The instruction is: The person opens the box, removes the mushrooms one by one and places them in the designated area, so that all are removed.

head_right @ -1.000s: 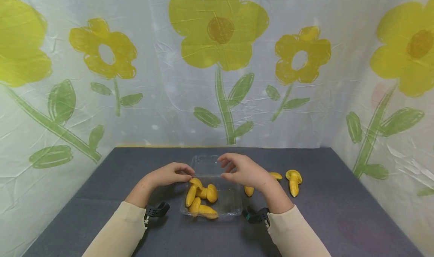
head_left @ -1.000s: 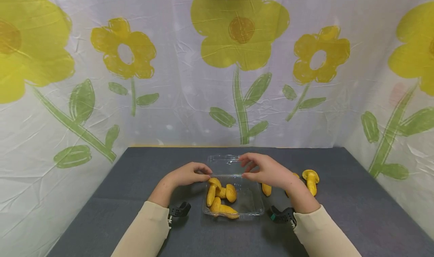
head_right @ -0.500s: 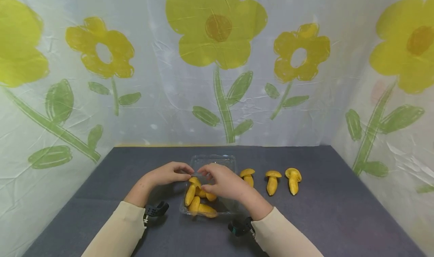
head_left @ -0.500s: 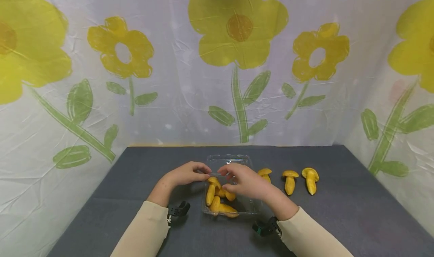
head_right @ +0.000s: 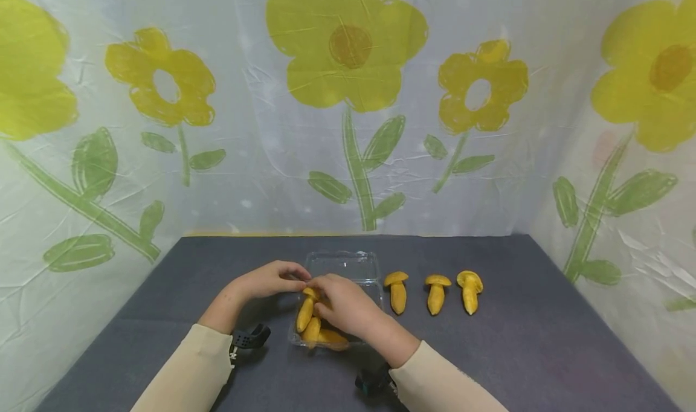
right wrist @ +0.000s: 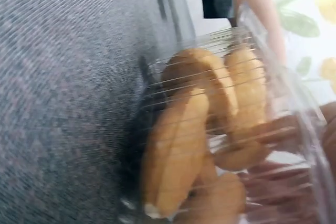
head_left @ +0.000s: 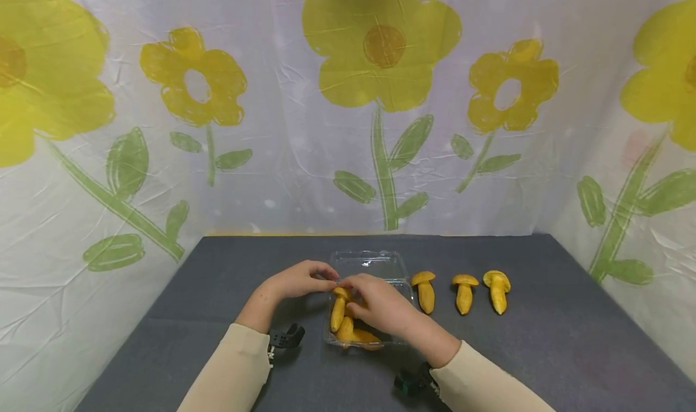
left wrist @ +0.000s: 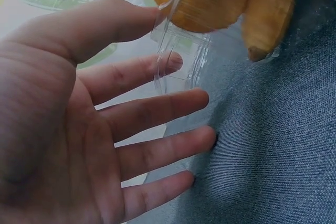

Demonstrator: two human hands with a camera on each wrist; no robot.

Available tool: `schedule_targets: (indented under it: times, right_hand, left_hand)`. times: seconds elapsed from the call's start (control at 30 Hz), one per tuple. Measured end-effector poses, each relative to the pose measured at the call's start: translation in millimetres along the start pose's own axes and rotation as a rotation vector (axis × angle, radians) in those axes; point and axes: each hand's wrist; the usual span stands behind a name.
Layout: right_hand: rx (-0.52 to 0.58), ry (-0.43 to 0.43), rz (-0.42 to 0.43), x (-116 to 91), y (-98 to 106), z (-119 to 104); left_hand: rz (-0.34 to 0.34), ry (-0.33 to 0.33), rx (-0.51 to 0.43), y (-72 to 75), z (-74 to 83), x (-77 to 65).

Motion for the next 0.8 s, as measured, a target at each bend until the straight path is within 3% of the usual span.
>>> schedule_targets:
  times: [0.37, 0.5, 0.67, 0.8]
  right_hand:
    - [-0.016, -0.079, 0.123, 1.2, 0.1, 1.4]
    - [-0.009, -0.097, 0.126, -0.7, 4.0, 4.4]
    - [-0.009, -0.099, 0.130, -13.1, 8.3, 2.3]
    - [-0.002, -0.128, 0.165, -30.4, 23.4, 4.1]
  left_hand:
    - [0.027, 0.031, 0.010, -0.7, 6.1, 0.4]
    - [0.033, 0.032, 0.018, -5.0, 7.0, 2.8]
    - [0.037, 0.024, 0.035, -14.6, 1.4, -1.8]
    - [0.042, 0.024, 0.054, -19.9, 2.3, -10.9]
Point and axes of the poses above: each hand's wrist, its own x-axis towards the middle knuckle, its own y-axis out of the back of the hand, z = x × y, and after that the axes turned 5 degrees about -x, right-handed
